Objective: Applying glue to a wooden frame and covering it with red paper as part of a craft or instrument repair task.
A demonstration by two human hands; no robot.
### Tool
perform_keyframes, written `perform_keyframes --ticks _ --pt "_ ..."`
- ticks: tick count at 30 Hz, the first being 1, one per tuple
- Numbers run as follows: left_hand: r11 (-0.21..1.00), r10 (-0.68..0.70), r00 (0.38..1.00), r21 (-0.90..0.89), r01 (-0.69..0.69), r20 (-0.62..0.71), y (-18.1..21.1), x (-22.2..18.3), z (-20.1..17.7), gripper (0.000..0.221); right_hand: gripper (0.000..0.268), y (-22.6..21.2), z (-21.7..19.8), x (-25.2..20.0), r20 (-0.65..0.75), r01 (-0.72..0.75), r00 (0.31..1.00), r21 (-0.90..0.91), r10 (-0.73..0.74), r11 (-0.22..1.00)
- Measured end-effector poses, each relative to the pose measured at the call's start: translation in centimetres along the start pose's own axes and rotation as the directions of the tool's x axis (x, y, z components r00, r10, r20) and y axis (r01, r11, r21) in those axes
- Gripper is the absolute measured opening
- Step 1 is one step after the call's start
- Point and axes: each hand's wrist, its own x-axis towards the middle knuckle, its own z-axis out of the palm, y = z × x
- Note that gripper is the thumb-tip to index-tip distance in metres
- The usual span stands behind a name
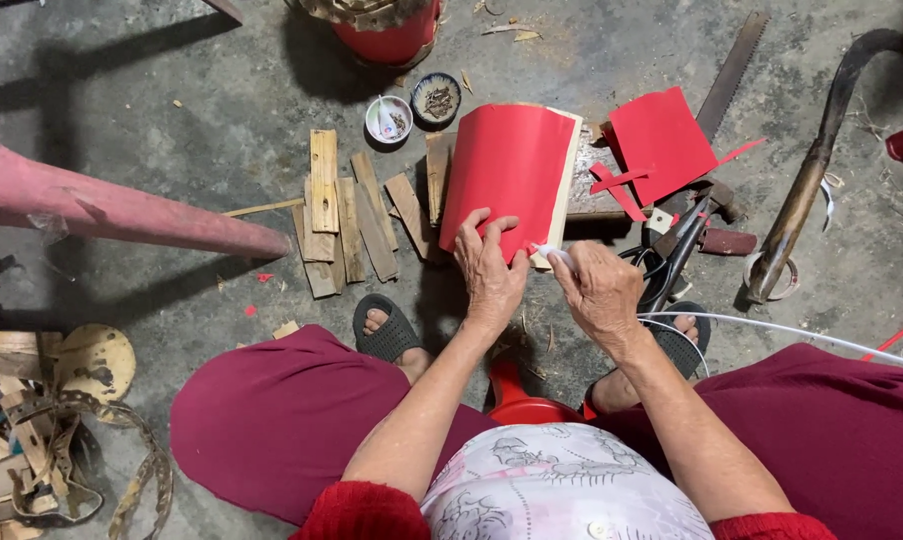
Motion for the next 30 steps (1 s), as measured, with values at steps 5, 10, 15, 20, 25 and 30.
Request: perform_keyframes --ticks 5,10,15,20,25,30 --pt "1.000 -0.009 1.000 -0.010 0.009 -0.001 0.1 -0.1 0.1 0.051 0.039 0.1 0.7 -0.2 -0.003 -0.012 1.000 0.042 0.013 0.999" --pt "1.000 -0.002 1.000 -0.017 0.002 -0.011 0.0 -0.1 0.2 0.051 0.044 -0.1 1.1 0.0 -0.015 -0.038 0.999 0.079 0.040 0.996" --pt "1.000 0.003 1.000 -0.022 -0.003 -0.016 -0.5 -0.2 0.6 0.052 0.046 0.2 1.5 0.0 -0.005 -0.051 0.999 0.106 0.052 0.993" --pt "1.000 -0.005 1.000 -0.023 0.005 -0.020 -0.4 -0.1 0.6 0.052 0.046 -0.6 0.5 0.7 -0.005 -0.052 0.999 0.127 0.053 0.991" --pt "1.000 -0.002 1.000 -0.028 0.002 -0.026 -0.4 -0.1 0.7 0.052 0.046 -0.7 0.7 1.0 -0.005 -0.045 0.999 0.122 0.046 0.992" --pt "1.000 -0.004 1.000 -0.021 0.004 -0.019 -0.4 -0.2 0.6 0.051 0.042 -0.7 0.2 1.1 -0.006 -0.052 0.999 0.120 0.053 0.991"
